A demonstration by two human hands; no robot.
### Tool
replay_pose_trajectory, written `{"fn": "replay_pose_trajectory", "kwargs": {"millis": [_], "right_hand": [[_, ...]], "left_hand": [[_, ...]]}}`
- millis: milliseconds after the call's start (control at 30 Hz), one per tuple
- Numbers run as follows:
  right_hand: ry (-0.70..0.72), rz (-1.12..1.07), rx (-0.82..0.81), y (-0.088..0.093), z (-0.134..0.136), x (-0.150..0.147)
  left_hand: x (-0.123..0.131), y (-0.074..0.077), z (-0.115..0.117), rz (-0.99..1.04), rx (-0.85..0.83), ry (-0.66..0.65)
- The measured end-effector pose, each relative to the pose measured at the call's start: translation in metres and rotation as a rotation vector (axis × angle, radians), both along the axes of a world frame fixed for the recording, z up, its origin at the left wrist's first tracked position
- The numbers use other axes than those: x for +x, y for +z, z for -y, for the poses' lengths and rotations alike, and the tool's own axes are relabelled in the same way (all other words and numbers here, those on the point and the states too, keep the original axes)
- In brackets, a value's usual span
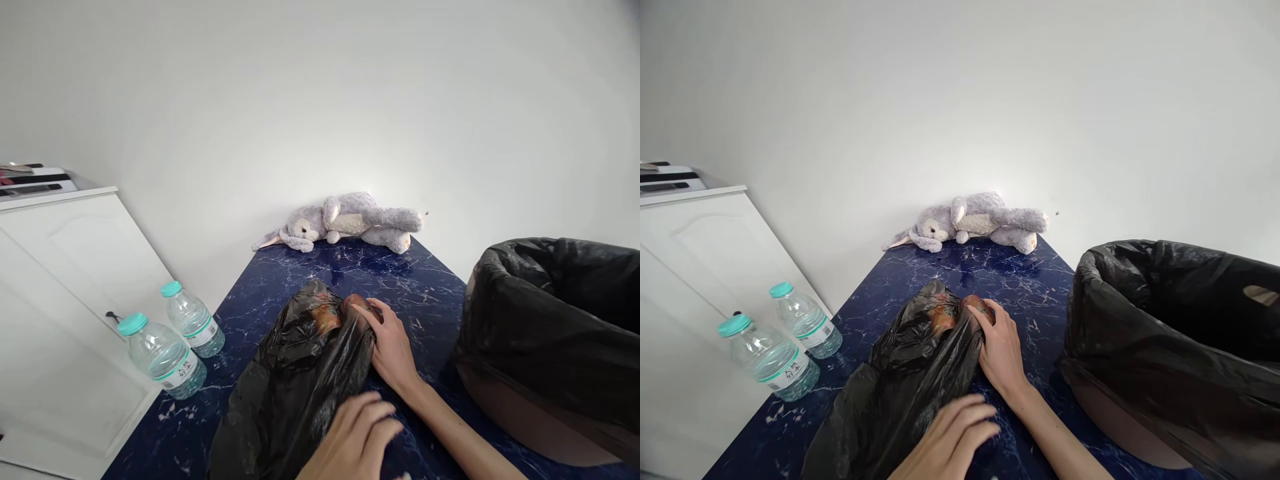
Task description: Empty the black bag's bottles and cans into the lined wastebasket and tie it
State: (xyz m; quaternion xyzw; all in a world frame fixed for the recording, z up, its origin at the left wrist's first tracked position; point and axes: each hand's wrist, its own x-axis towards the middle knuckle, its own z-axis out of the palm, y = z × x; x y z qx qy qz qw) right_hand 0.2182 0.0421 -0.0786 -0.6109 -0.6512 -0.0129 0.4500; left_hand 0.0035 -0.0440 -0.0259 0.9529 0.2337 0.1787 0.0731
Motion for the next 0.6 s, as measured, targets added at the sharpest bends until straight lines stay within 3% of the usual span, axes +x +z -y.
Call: {"fn": "replay_pose_trajectory", "kwargs": {"millis": [67,167,333,467,600], "right_hand": [[0.02,-0.058,0.028,0.003,0.0,0.0],[0.04,-0.163,0.037,0.008,-0.001,-0.001],[0.048,-0.272,-0.031,0.013,0.0,-0.006],[0.062,-0.361,-0.06,0.014,0.0,-0.006],[0.073,-0.451,-0.022,0.016,-0.001,-0.004]], "left_hand": [[0.011,0.0,-0.009,-0.037,0.165,0.115],[0.01,0.003,-0.025,-0.049,0.391,0.385],[0.001,0.021,-0.06,-0.064,0.565,0.594],[0.002,0.038,-0.071,-0.036,0.615,0.59],[0.002,0.041,-0.055,0.066,0.555,0.368]]}}
